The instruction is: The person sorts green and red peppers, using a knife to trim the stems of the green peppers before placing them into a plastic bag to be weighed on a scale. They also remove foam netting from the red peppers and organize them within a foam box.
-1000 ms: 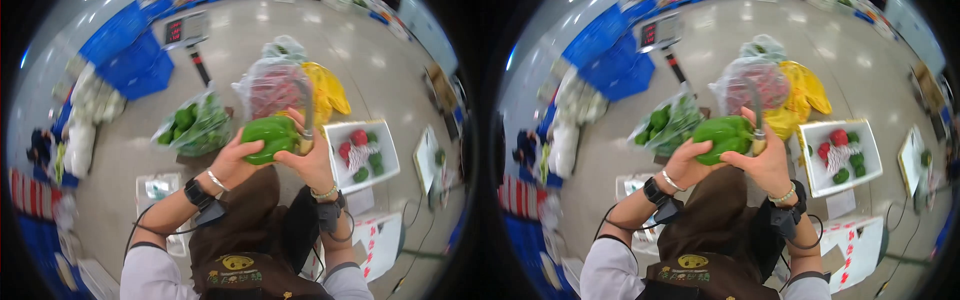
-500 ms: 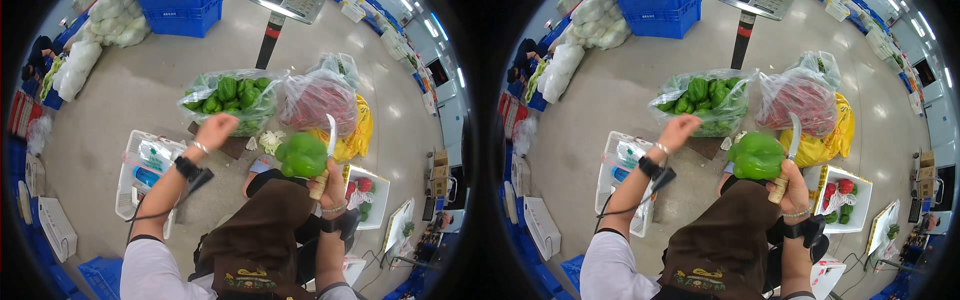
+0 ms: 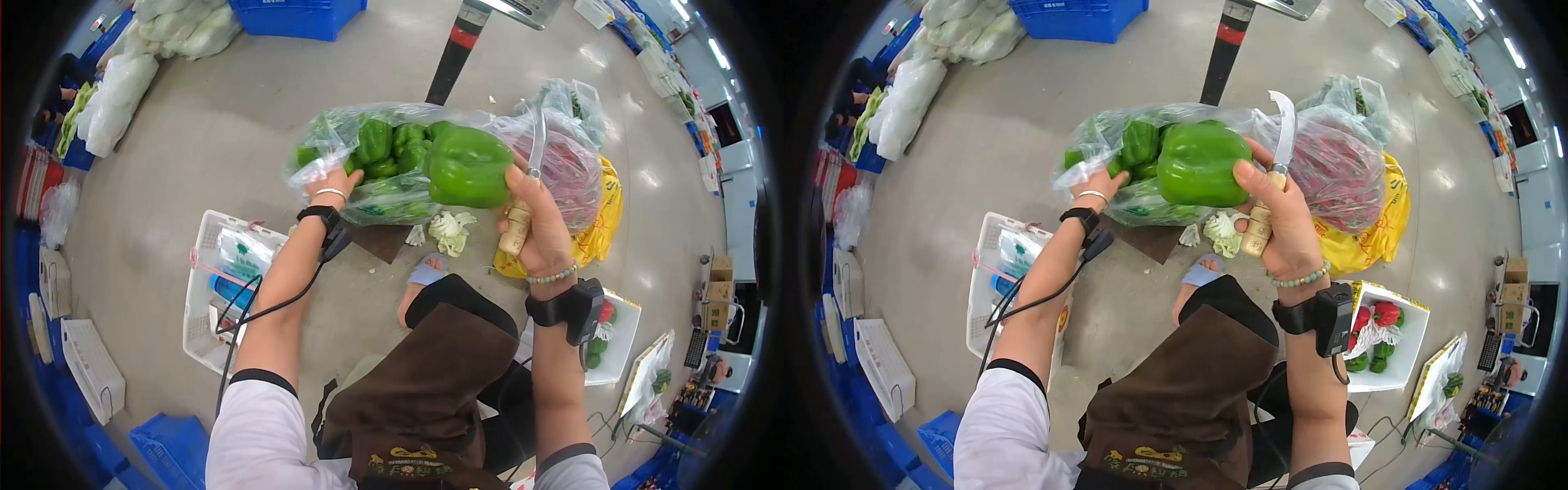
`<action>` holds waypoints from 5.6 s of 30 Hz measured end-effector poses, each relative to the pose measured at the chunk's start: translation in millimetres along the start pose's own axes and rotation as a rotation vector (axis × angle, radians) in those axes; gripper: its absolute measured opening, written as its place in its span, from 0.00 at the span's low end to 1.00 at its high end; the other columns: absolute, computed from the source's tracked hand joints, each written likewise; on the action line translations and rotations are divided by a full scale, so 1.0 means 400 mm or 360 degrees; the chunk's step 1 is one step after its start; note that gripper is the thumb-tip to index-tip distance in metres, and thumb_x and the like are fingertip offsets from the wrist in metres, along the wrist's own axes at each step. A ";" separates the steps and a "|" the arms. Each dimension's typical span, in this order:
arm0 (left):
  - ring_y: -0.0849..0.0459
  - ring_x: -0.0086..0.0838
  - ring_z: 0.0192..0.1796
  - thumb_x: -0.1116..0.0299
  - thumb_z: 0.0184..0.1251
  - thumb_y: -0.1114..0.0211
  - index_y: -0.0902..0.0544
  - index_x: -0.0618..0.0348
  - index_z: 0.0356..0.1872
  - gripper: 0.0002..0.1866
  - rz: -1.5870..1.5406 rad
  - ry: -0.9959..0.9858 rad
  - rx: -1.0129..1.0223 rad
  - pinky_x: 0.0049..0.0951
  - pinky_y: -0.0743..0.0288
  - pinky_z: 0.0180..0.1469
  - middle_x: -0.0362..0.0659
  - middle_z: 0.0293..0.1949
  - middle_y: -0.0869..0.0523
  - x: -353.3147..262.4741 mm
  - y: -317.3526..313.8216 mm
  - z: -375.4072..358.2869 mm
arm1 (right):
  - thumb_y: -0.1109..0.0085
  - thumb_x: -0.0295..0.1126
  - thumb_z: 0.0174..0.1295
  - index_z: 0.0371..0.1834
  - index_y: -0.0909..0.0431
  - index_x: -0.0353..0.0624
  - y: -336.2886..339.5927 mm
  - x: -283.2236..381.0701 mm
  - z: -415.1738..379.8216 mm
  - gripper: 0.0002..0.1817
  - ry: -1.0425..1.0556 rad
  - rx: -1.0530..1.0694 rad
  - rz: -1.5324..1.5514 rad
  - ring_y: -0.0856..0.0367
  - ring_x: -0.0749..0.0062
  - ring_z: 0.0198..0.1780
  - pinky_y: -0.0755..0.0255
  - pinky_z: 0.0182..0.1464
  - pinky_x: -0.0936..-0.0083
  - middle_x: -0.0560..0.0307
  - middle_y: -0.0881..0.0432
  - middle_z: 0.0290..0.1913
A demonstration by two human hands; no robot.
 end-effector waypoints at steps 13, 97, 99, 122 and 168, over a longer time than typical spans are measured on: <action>0.23 0.43 0.61 0.70 0.52 0.33 0.24 0.48 0.59 0.28 0.0864 -0.0690 -0.0135 0.50 0.29 0.55 0.53 0.59 0.22 0.041 0.078 0.049 | 0.31 0.36 0.58 0.59 0.30 0.45 0.001 -0.106 0.094 0.27 -0.0187 -0.0018 0.0173 0.22 0.83 0.32 0.31 0.22 0.88 0.63 0.22 0.42; 0.16 0.44 0.38 0.51 0.57 0.32 0.24 0.54 0.59 0.31 -0.1365 0.0171 -0.0410 0.40 0.20 0.45 0.48 0.42 0.16 0.216 0.169 0.174 | 0.32 0.38 0.58 0.50 0.22 0.42 0.237 -0.116 0.184 0.20 0.0014 -0.0333 0.0410 0.21 0.79 0.28 0.31 0.20 0.90 0.58 0.19 0.38; 0.17 0.40 0.34 0.60 0.56 0.31 0.32 0.54 0.66 0.35 -0.1038 0.0008 -0.0631 0.39 0.19 0.43 0.47 0.40 0.17 0.212 0.181 0.177 | 0.31 0.38 0.57 0.53 0.24 0.42 0.226 -0.109 0.188 0.23 0.0041 -0.0322 0.0326 0.21 0.81 0.29 0.31 0.20 0.89 0.59 0.19 0.39; 0.16 0.54 0.47 0.46 0.58 0.37 0.18 0.70 0.42 0.30 -0.0256 -0.0176 -0.0126 0.46 0.22 0.50 0.64 0.43 0.16 0.026 0.183 0.069 | 0.26 0.34 0.51 0.63 0.32 0.37 0.101 -0.160 0.225 0.36 0.0031 -0.0389 -0.0067 0.23 0.83 0.32 0.31 0.21 0.85 0.61 0.21 0.42; 0.20 0.43 0.57 0.47 0.68 0.47 0.30 0.62 0.64 0.32 -0.3141 -0.0169 0.1176 0.40 0.22 0.58 0.52 0.58 0.21 -0.020 0.160 -0.154 | 0.32 0.37 0.58 0.57 0.27 0.41 0.183 -0.146 0.209 0.25 0.0012 -0.0311 0.0260 0.22 0.82 0.30 0.32 0.20 0.86 0.63 0.19 0.39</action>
Point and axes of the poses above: each hand's wrist, its own z-axis towards the middle knuckle, its own y-axis out of the back of the hand, x = y × z, the point moved 7 cm from there along z, towards the middle knuckle
